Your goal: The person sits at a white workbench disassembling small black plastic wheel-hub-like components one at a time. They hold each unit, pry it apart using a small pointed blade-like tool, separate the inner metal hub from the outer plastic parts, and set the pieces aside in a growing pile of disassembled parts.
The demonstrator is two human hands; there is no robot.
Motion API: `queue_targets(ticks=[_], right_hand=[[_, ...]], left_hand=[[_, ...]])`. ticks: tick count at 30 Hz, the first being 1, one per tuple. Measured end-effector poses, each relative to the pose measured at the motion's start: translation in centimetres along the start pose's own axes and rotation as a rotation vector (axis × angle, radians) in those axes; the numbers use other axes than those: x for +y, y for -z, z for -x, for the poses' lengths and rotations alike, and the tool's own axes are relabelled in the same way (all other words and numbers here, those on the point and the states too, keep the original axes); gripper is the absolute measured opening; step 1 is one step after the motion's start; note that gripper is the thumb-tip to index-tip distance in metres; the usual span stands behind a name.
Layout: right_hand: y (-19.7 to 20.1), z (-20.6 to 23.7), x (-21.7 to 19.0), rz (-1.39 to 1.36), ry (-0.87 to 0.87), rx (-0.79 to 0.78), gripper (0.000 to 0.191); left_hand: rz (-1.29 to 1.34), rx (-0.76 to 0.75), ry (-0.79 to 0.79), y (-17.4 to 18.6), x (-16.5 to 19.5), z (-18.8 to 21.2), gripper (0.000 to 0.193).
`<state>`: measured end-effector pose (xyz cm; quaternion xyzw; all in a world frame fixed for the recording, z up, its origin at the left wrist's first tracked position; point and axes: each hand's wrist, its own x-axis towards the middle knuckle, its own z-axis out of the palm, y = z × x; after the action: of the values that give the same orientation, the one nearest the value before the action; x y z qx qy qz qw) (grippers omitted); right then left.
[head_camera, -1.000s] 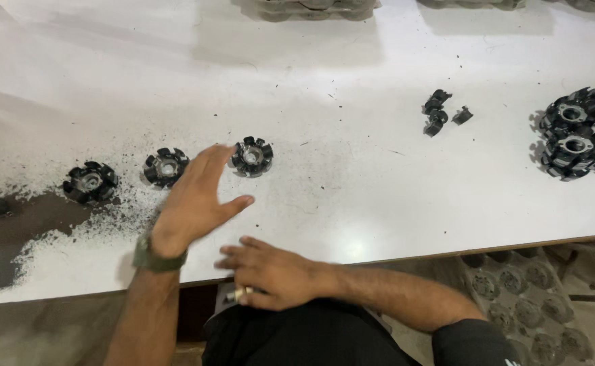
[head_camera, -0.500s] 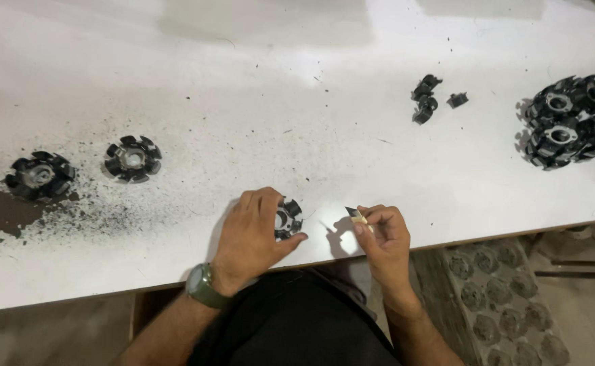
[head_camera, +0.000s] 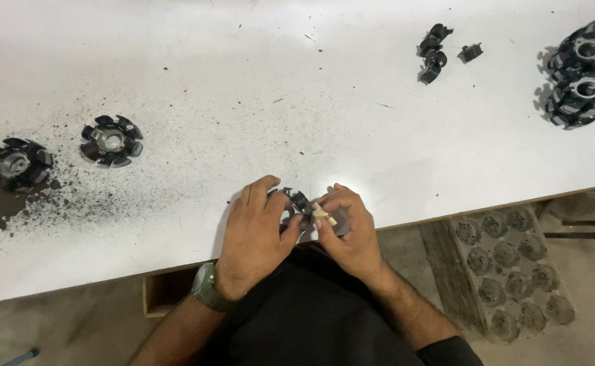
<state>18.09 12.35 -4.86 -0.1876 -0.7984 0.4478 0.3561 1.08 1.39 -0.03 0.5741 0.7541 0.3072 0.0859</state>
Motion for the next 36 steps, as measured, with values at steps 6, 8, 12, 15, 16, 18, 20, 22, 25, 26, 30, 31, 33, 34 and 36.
queue_targets(ticks=[6,8,12,15,16,18,20,22,25,26,30,31,33,34,36], right_hand=[[-1.1,-0.8,-1.2,0.280,0.115,-0.016,0.029],[-1.2,-0.9,-1.5,0.327,0.141,-0.020,0.029],[-1.2,-1.0,-1.9,0.386,0.197,-0.009,0.029],[-1.2,-1.3,-2.3,0.411,0.201,-0.015,0.027],[-1.3,-1.4,-2.4,0.416,0.197,-0.022,0.027],[-1.4,-1.5,-2.8,0.385,0.155,-0.017,0.024],[-1.3,-1.8,-3.0,0.361,0.120,-0.025,0.022],[-1.0,-2.0,-3.1,0.340,0.095,-0.051,0.020],[-0.8,-2.2,-3.2,0.336,0.072,-0.075,0.018],[-0.7,-2.2,-3.2,0.342,0.078,-0.074,0.019],[-0.7,-1.8,-3.0,0.349,0.111,-0.043,0.021],[-0.7,-1.7,-2.9,0.345,0.121,-0.031,0.022],[-0.6,-1.7,-2.7,0.346,0.146,-0.042,0.024],[-0.6,-1.6,-2.6,0.346,0.157,-0.046,0.025],[-0.5,-1.6,-2.5,0.368,0.167,-0.060,0.025]], left_hand=[[0.107,0.166,-0.006,-0.7,-0.7,1.0,0.016],[0.114,0.219,-0.020,-1.0,-0.9,1.3,0.015],[0.139,0.304,-0.075,-1.1,-1.1,1.4,0.016],[0.107,0.326,-0.085,-0.9,-1.0,1.2,0.015],[0.098,0.296,-0.086,-0.8,-1.0,1.1,0.014],[0.079,0.235,-0.088,-0.7,-0.9,1.0,0.013],[0.107,0.200,-0.072,-0.8,-0.7,0.9,0.013],[0.127,0.191,-0.060,-1.0,-0.6,0.9,0.013],[0.124,0.215,-0.045,-1.7,-0.5,0.7,0.012],[0.111,0.224,-0.039,-1.9,-0.6,0.6,0.012],[0.081,0.238,-0.020,-2.8,-0.7,0.5,0.010],[0.080,0.247,-0.029,-2.9,-0.8,0.6,0.010],[0.077,0.264,-0.045,-3.1,-1.0,0.6,0.011],[0.075,0.271,-0.051,-3.2,-1.1,0.6,0.011],[0.071,0.284,-0.065,-3.4,-1.1,0.7,0.011]])
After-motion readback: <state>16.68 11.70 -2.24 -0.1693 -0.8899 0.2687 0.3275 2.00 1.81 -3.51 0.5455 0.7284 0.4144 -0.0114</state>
